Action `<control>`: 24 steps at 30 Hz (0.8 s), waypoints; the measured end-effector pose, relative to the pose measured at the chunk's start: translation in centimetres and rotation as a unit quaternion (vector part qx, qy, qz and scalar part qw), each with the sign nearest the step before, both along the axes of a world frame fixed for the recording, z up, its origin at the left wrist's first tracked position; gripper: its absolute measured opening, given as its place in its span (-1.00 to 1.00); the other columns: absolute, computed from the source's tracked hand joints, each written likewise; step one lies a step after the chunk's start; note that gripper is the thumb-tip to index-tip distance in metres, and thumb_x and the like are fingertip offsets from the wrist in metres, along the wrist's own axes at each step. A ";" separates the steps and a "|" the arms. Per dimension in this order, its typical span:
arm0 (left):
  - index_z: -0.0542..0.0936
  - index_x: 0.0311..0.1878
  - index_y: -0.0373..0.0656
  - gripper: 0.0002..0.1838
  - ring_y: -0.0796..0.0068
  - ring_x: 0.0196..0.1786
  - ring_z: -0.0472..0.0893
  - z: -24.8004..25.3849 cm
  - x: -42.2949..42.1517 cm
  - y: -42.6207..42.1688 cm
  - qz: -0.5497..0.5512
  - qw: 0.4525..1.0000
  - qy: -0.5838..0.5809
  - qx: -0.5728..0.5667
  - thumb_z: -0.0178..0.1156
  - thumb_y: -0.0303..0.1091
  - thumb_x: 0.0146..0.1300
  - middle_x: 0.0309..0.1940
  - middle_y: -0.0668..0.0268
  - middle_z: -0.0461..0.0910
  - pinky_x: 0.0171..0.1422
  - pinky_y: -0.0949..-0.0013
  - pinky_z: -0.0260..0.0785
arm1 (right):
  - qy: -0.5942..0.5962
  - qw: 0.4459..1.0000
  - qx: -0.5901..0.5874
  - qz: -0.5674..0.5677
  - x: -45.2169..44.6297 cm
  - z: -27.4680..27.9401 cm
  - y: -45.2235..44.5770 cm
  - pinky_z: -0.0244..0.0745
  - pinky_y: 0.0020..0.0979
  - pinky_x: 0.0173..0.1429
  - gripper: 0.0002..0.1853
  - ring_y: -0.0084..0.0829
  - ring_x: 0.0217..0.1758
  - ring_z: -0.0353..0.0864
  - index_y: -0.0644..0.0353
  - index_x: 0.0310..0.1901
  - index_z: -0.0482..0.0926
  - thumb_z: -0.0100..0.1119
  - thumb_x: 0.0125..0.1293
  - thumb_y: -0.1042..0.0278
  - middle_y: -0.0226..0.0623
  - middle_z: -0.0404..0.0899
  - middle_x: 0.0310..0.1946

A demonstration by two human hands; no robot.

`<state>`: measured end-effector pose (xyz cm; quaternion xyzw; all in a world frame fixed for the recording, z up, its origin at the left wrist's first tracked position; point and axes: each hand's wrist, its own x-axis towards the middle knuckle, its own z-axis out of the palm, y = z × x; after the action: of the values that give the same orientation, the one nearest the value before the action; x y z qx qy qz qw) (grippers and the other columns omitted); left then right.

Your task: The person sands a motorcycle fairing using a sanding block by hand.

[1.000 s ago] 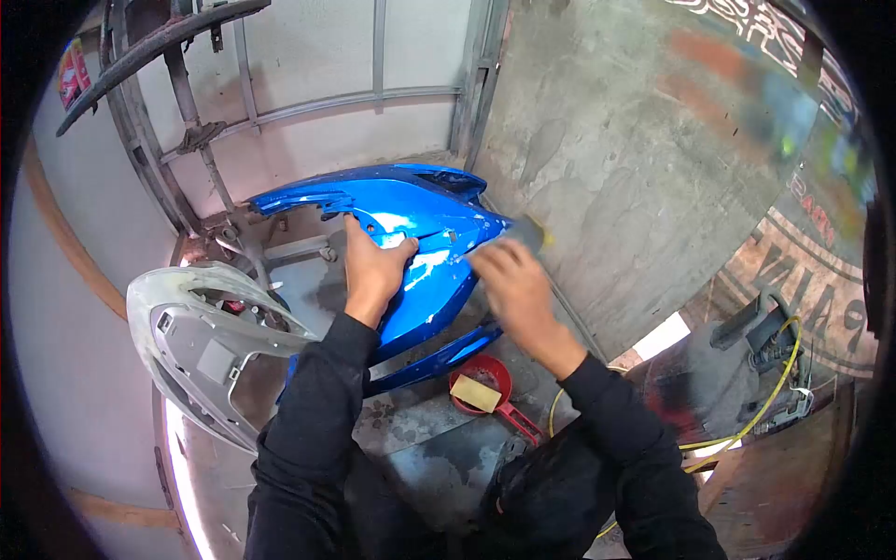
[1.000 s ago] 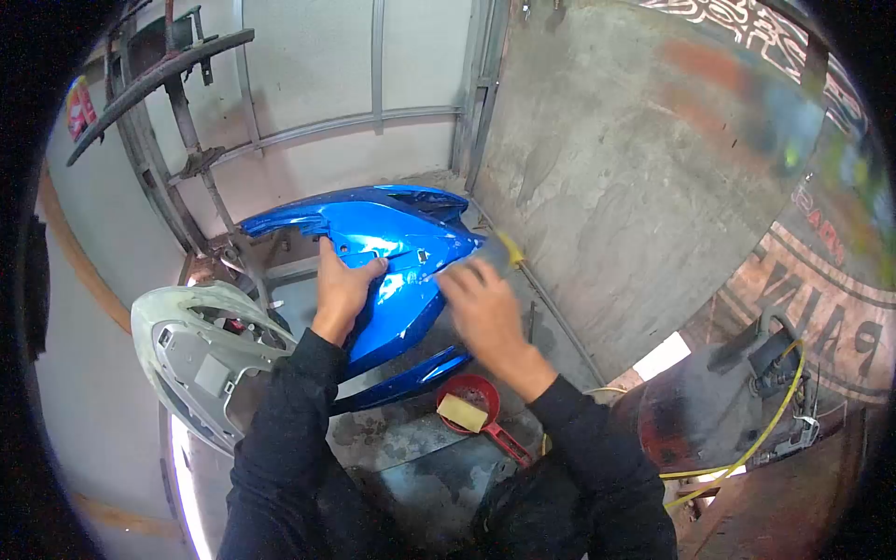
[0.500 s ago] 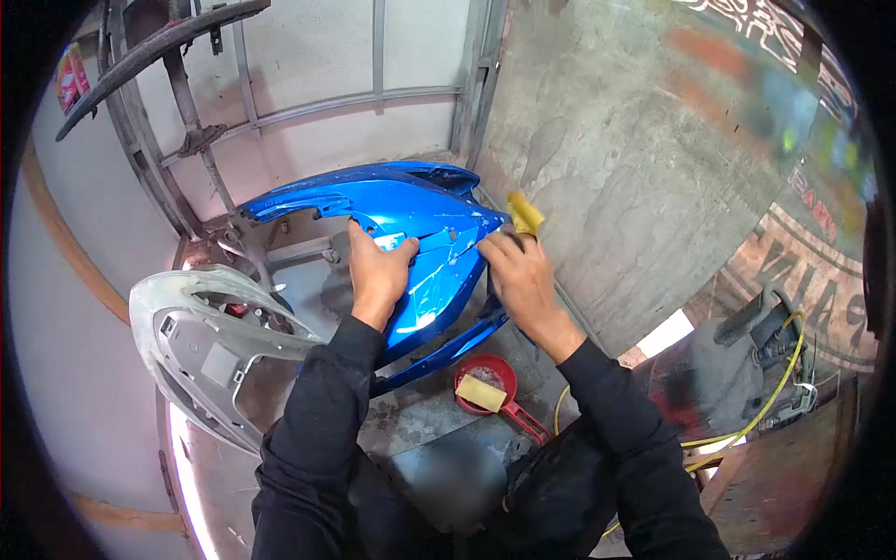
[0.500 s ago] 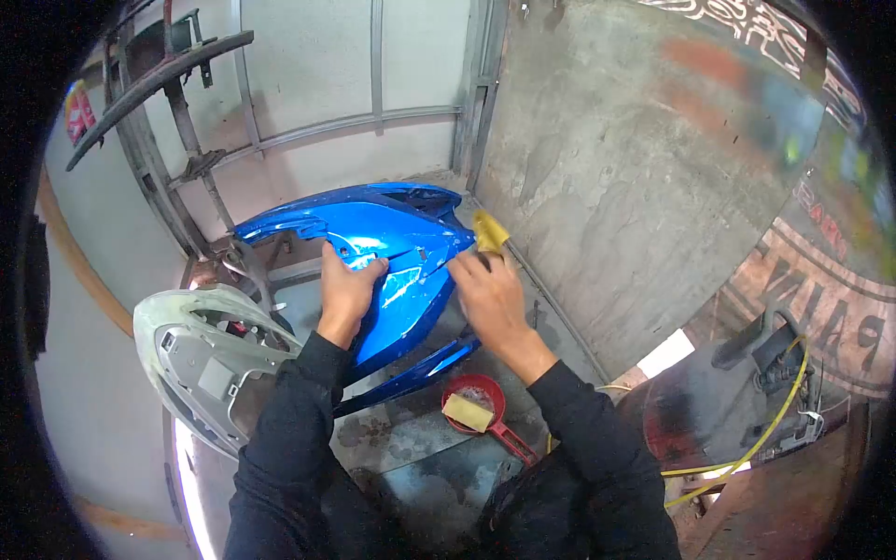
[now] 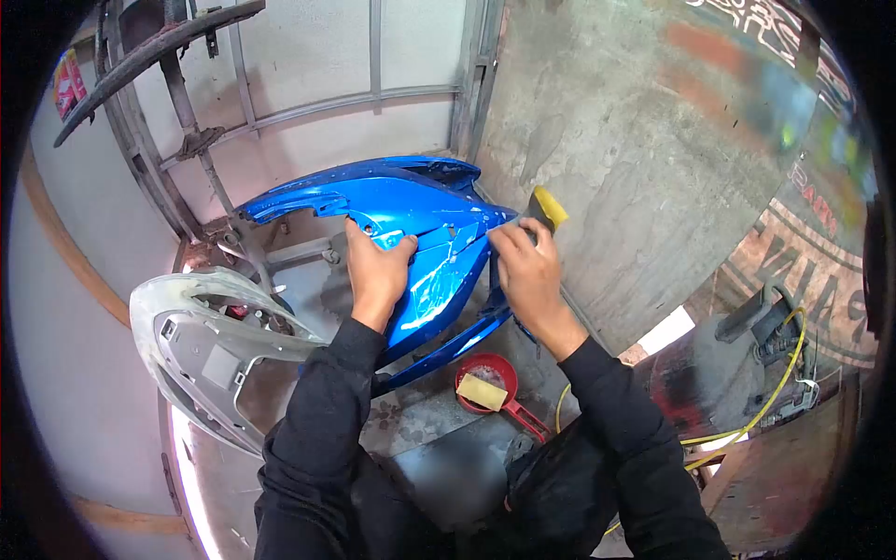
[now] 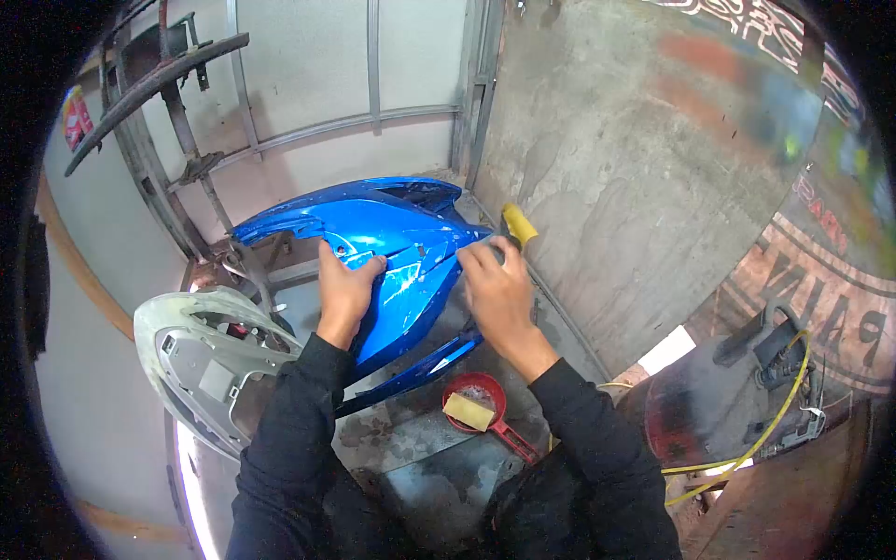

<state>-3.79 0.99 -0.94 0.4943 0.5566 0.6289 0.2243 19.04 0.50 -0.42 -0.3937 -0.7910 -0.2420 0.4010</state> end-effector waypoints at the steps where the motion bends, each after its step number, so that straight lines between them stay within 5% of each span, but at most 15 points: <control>1: 0.27 0.36 -0.41 -0.16 -0.09 0.17 0.64 0.3 0.0 -0.2 -0.009 1.000 -0.011 -0.003 0.49 -0.41 0.05 0.12 -0.16 0.60 0.32 0.06 0.44 | 0.004 1.000 -0.005 0.013 -0.3 -0.1 -0.3 0.52 -0.10 0.23 -0.58 -0.03 0.17 0.55 0.12 0.02 0.65 0.33 0.06 0.56 -0.33 0.64 0.01; 24: 0.25 0.38 -0.40 -0.13 -0.13 0.17 0.64 0.7 0.4 -0.5 0.037 0.999 0.028 -0.008 0.50 -0.39 0.04 0.14 -0.18 0.59 0.33 0.05 0.43 | -0.032 0.992 -0.055 0.108 -2.6 -1.4 -2.1 0.54 -0.08 0.27 -0.51 0.00 0.18 0.58 0.12 0.07 0.68 0.32 0.01 0.60 -0.31 0.66 0.08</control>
<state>-3.39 0.50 -0.28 0.4888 0.5858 0.6181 0.1893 16.48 -1.56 -1.83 -0.3194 -0.8535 -0.1661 0.3767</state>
